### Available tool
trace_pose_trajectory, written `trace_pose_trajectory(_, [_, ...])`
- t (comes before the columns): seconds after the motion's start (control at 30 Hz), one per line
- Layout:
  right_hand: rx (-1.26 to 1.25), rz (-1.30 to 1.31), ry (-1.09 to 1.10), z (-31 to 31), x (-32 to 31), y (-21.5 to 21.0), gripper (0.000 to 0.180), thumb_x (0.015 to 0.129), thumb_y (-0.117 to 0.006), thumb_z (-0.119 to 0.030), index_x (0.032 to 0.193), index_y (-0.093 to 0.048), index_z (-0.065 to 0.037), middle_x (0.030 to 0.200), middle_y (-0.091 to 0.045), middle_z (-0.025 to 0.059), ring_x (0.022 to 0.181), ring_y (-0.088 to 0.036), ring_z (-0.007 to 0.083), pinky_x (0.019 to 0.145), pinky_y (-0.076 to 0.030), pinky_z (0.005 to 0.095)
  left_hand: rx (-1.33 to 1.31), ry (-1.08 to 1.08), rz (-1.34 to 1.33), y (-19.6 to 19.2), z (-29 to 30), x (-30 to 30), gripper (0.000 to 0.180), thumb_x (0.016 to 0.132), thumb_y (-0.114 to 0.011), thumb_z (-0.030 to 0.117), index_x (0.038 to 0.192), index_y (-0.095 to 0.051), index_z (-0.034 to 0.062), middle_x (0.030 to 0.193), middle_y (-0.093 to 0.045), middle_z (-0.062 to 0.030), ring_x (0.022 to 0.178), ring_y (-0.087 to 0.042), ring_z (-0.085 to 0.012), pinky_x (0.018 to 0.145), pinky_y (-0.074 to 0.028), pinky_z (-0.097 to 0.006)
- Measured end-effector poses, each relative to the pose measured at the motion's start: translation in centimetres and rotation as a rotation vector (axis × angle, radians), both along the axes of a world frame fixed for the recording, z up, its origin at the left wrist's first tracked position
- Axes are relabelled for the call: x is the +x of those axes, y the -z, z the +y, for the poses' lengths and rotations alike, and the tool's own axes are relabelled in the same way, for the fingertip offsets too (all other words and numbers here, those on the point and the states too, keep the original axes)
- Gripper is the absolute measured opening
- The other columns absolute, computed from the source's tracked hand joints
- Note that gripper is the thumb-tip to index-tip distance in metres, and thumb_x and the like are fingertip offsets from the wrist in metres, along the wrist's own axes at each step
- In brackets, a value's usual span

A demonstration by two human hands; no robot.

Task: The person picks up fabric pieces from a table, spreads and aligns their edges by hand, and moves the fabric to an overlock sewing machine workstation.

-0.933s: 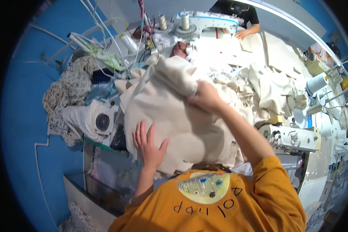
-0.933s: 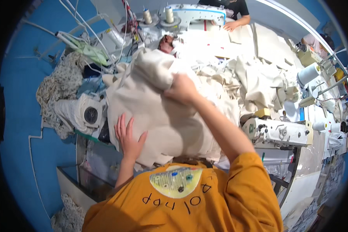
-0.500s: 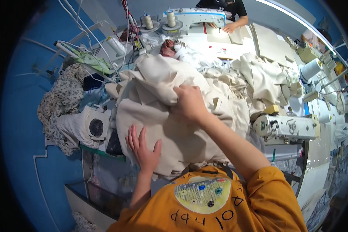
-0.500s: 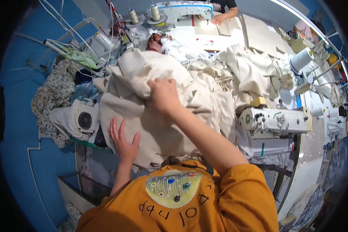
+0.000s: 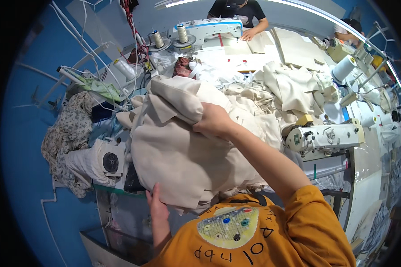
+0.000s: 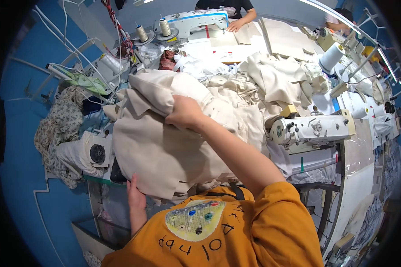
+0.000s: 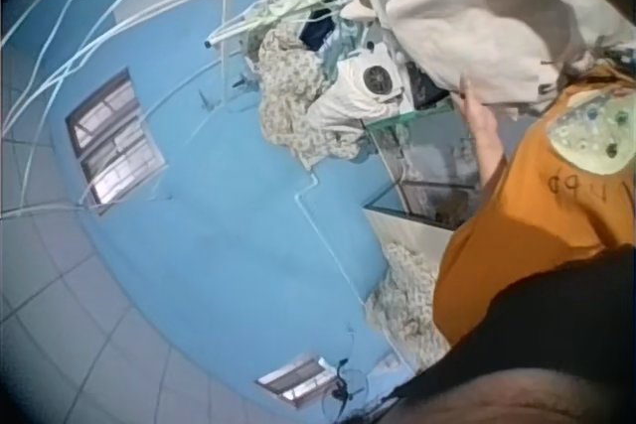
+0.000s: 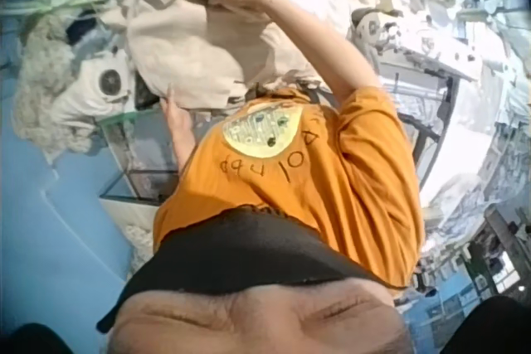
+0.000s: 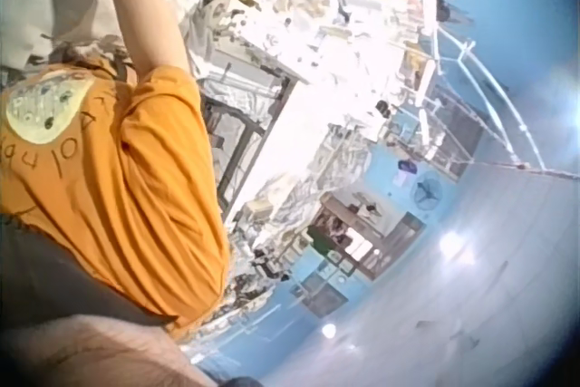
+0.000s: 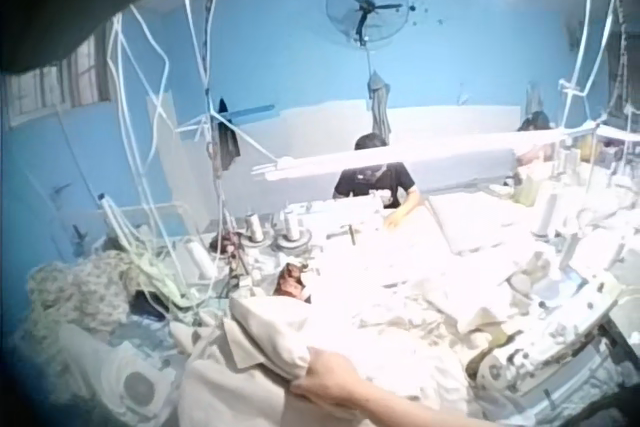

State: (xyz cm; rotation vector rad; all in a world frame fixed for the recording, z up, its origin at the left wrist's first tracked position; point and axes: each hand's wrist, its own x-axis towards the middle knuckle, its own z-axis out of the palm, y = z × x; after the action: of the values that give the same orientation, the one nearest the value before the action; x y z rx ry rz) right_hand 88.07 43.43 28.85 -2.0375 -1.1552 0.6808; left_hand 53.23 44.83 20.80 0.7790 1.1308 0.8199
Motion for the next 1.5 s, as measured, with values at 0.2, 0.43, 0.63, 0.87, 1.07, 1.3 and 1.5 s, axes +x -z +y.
trace_pose_trajectory(0.2, [0.258, 0.495, -0.207, -3.1, -3.1, -5.8, 0.044, 0.066, -0.072, -0.015, 0.108, -0.065, -0.002, 0.093, -0.070, 0.0131, 0.086, -0.065, 0.0222, 0.084, -0.050, 0.0337, -0.023, 0.041, -0.051, 1.7, 0.9, -1.3, 0.064, 0.093, -0.065, 0.036, 0.143, -0.040, 0.0060, 0.141, -0.049, -0.0093, 0.128, -0.047, -0.0265, 0.107, -0.038, -0.042])
trace_pose_trajectory(0.43, [0.371, 0.595, -0.227, -7.1, -5.9, -8.3, 0.038, 0.063, -0.074, -0.019, 0.095, -0.068, -0.001, 0.087, -0.071, 0.0147, 0.081, -0.066, 0.0251, 0.077, -0.052, 0.0351, -0.129, 0.158, -0.095, 3.0, 4.1, -3.6, 0.083, 0.085, -0.066, 0.051, 0.149, -0.034, 0.0091, 0.153, -0.033, -0.0133, 0.137, -0.034, -0.0343, 0.115, -0.028, -0.050])
trace_pose_trajectory(0.63, [0.607, 0.924, -0.030, -11.1, -4.8, -8.4, 0.042, 0.059, -0.077, -0.009, 0.100, -0.068, -0.001, 0.091, -0.071, 0.0114, 0.085, -0.066, 0.0203, 0.078, -0.052, 0.0335, -0.014, 0.225, -0.081, -2.8, 4.1, 1.2, 0.077, 0.089, -0.062, 0.048, 0.146, -0.035, 0.0025, 0.147, -0.041, -0.0160, 0.133, -0.041, -0.0333, 0.111, -0.034, -0.048])
trace_pose_trajectory(0.87, [0.699, 0.967, 0.102, -17.6, -4.3, -8.9, 0.041, 0.061, -0.078, -0.006, 0.100, -0.068, 0.000, 0.092, -0.070, 0.0100, 0.084, -0.065, 0.0176, 0.076, -0.053, 0.0334, 1.108, 0.852, 0.096, -2.2, 7.4, -1.0, 0.071, 0.090, -0.065, 0.029, 0.149, -0.032, 0.0067, 0.149, -0.036, -0.0198, 0.132, -0.042, -0.0335, 0.110, -0.035, -0.045])
trace_pose_trajectory(1.07, [0.772, 1.017, 0.166, -25.9, -3.0, -9.3, 0.040, 0.062, -0.078, -0.005, 0.100, -0.068, 0.002, 0.091, -0.070, 0.0114, 0.082, -0.066, 0.0159, 0.074, -0.053, 0.0325, 0.522, 0.671, -0.067, -5.7, 3.4, 4.1, 0.061, 0.091, -0.062, 0.028, 0.144, -0.041, 0.0070, 0.148, -0.039, -0.0186, 0.130, -0.045, -0.0338, 0.107, -0.040, -0.045])
trace_pose_trajectory(1.3, [0.890, 1.030, 0.273, -36.7, -3.4, -8.8, 0.043, 0.064, -0.079, -0.007, 0.105, -0.067, 0.001, 0.093, -0.069, 0.0103, 0.083, -0.066, 0.0168, 0.075, -0.053, 0.0317, -0.107, 0.683, -0.180, -10.5, -3.6, 10.1, 0.065, 0.089, -0.062, 0.043, 0.141, -0.046, 0.0067, 0.143, -0.049, -0.0126, 0.127, -0.048, -0.0328, 0.109, -0.037, -0.047])
trace_pose_trajectory(1.5, [1.063, 1.035, 0.390, -47.8, -4.7, -8.1, 0.044, 0.071, -0.077, -0.005, 0.112, -0.065, 0.000, 0.101, -0.068, 0.0095, 0.091, -0.065, 0.0175, 0.080, -0.053, 0.0310, -0.062, 0.845, -0.238, -11.3, -10.9, 15.0, 0.062, 0.091, -0.060, 0.041, 0.139, -0.047, 0.0049, 0.140, -0.052, -0.0130, 0.125, -0.051, -0.0323, 0.107, -0.041, -0.047])
